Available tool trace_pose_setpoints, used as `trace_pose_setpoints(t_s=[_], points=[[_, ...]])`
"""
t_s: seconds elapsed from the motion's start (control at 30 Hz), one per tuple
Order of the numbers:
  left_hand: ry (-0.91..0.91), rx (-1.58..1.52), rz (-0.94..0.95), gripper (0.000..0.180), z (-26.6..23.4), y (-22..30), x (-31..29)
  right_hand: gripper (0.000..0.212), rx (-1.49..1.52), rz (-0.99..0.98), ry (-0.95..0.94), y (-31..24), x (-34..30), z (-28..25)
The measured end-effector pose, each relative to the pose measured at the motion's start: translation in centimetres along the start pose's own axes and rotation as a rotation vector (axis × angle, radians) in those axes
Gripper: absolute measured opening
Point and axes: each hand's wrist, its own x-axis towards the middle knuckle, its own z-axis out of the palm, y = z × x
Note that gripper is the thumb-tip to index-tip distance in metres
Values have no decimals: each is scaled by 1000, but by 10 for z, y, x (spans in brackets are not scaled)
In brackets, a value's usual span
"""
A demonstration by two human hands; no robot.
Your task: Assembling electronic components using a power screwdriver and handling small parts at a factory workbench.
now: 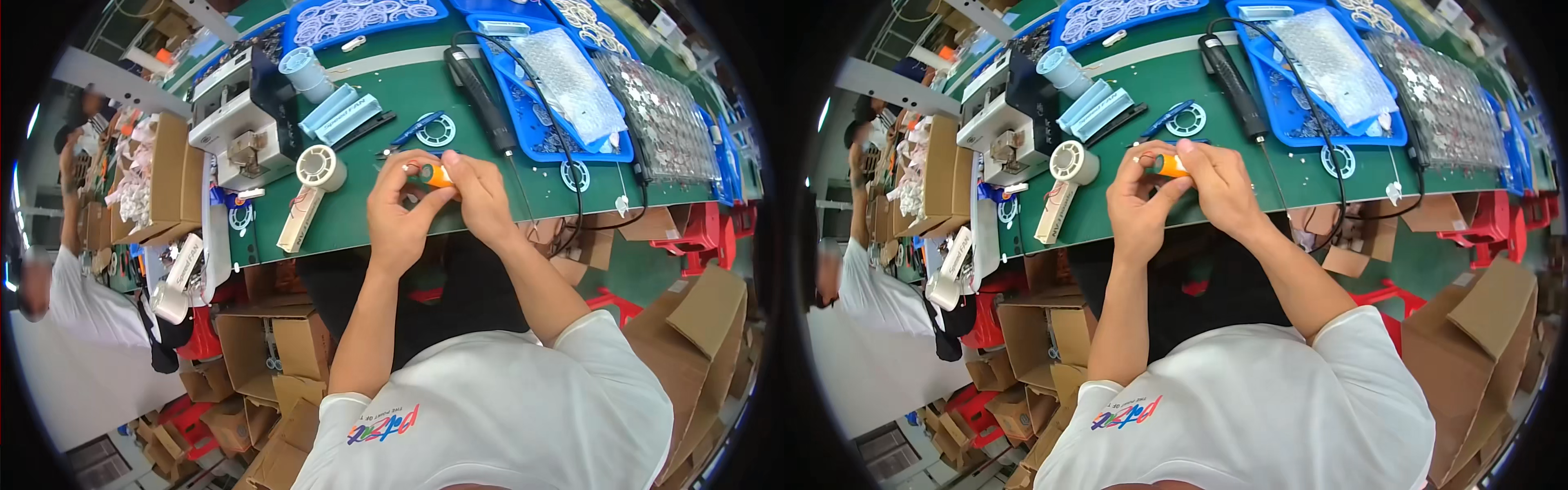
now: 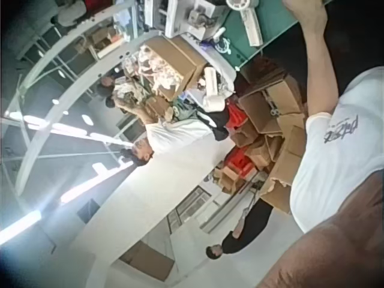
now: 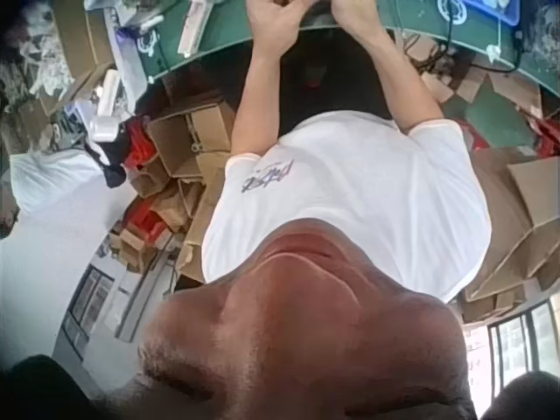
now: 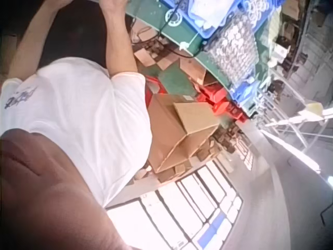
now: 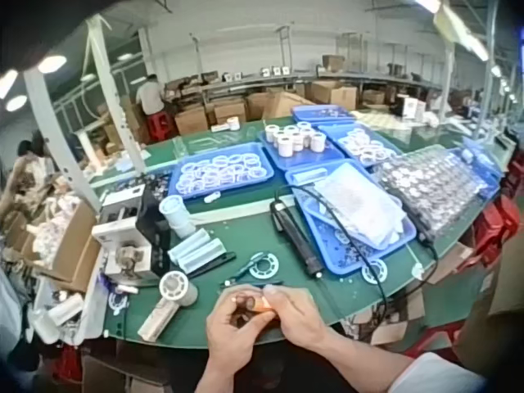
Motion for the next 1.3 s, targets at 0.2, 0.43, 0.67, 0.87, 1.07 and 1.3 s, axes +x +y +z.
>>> trace_pose_setpoints(t_s=[0.2, 0.43, 0.67, 0.87, 1.07, 1.3], points=[[45, 28, 16, 29, -11, 3, -4, 27, 15, -151, -186, 5, 3, 2], [4, -268, -115, 38, -24, 6, -9, 16, -103, -123, -60, -11, -7, 4], [-161, -338, -195, 35, -47, 18, -10, 10, -163, -32, -348, -23, 4, 1], [-146, -333, -178, 31, -52, 12, -13, 22, -221, -215, -285, 2, -2, 8], [-162, -253, -178, 30, -41, 8, -5, 18, -284, -215, -57, 3, -6, 3], [-97, -218, -237, 43, -68, 5, -18, 20, -351, -455, -219, 7, 6, 23]])
